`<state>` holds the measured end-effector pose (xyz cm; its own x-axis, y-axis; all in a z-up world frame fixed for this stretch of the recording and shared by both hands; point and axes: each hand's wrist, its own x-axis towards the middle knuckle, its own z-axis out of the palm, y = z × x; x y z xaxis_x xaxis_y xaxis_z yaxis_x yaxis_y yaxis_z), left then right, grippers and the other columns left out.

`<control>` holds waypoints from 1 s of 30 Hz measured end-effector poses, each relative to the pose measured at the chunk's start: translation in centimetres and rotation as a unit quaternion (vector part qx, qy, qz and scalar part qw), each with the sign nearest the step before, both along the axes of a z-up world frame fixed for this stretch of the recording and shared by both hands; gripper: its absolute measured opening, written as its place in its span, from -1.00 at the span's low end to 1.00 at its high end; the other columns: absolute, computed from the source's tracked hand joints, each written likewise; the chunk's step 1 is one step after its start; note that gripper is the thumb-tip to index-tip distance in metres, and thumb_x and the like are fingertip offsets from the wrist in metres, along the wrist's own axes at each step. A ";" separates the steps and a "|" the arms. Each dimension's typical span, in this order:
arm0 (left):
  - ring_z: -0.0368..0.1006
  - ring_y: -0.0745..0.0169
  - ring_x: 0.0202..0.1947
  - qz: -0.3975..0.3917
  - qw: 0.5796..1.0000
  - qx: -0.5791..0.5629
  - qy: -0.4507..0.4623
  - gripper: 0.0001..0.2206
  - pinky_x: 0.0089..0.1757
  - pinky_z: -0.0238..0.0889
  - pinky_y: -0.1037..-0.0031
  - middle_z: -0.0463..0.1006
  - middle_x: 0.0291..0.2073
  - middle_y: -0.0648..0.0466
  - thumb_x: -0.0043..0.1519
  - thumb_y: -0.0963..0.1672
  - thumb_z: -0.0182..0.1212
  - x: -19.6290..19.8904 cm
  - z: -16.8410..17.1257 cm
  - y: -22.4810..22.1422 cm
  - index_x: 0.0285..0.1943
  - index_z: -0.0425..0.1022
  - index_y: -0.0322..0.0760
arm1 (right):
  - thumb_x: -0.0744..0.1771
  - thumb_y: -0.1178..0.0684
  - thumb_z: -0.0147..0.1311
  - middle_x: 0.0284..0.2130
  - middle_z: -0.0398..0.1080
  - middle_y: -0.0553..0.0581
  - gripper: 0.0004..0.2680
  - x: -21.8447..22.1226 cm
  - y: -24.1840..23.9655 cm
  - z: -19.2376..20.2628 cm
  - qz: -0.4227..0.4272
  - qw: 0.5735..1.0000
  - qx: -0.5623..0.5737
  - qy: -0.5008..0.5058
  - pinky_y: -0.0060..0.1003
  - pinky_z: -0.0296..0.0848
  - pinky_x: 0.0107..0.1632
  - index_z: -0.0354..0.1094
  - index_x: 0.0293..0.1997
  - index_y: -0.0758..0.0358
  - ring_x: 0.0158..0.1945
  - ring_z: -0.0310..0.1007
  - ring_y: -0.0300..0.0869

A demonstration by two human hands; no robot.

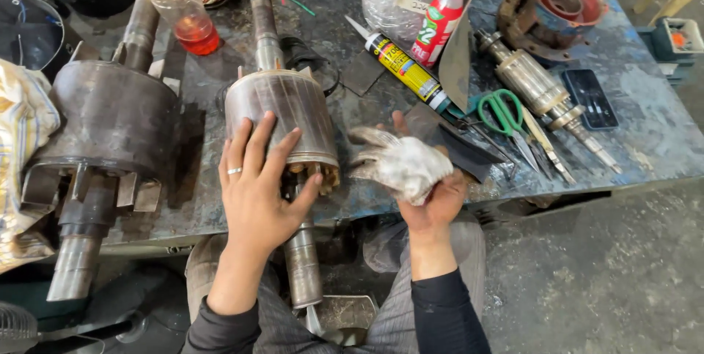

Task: Sanding a motor shaft with sandpaper and cleaning it with a cloth and liquid on a workbench.

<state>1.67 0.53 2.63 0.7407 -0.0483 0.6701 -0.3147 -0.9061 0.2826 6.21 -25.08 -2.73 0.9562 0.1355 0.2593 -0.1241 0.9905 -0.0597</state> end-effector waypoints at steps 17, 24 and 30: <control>0.22 -0.21 0.51 -0.031 0.999 0.027 -0.015 -0.63 0.40 -0.15 -0.09 0.54 0.35 -0.01 0.09 -0.08 0.44 2.2 -0.2 -5.7 0.12 0.69 0.02 | 0.34 0.16 0.20 0.58 -0.11 0.23 -0.92 -2.0 -2.7 2.0 -0.122 0.971 -0.040 -0.200 0.57 -0.10 0.58 0.62 -0.32 0.20 0.63 -0.18 0.23; 0.27 -0.19 0.48 -0.012 0.999 0.007 -0.041 -0.60 0.40 -0.08 -0.06 0.55 0.33 0.01 0.07 -0.11 0.41 1.7 -0.3 -4.4 0.14 0.67 0.03 | 0.36 0.01 0.17 0.52 0.07 0.17 -0.87 -0.4 -2.8 -0.6 -0.100 0.986 -0.035 -0.131 0.52 -0.05 0.56 0.62 -0.12 0.12 0.60 -0.04 0.15; 0.25 -0.20 0.48 -0.019 0.998 -0.033 -0.050 -0.60 0.39 -0.09 -0.06 0.52 0.34 0.01 0.10 -0.14 0.40 1.4 -0.4 -3.3 0.17 0.64 0.04 | 0.51 -0.06 -0.18 0.26 0.43 0.26 -0.71 -0.7 0.3 -1.1 0.010 0.970 0.084 0.229 -0.27 0.73 0.06 0.39 0.25 0.30 0.33 0.44 0.08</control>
<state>3.04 -2.76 2.22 0.6684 -0.0276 0.7433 -0.3779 -0.8733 0.3074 5.51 -24.76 -3.80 0.9739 0.1482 -0.1718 -0.1190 0.9784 0.1693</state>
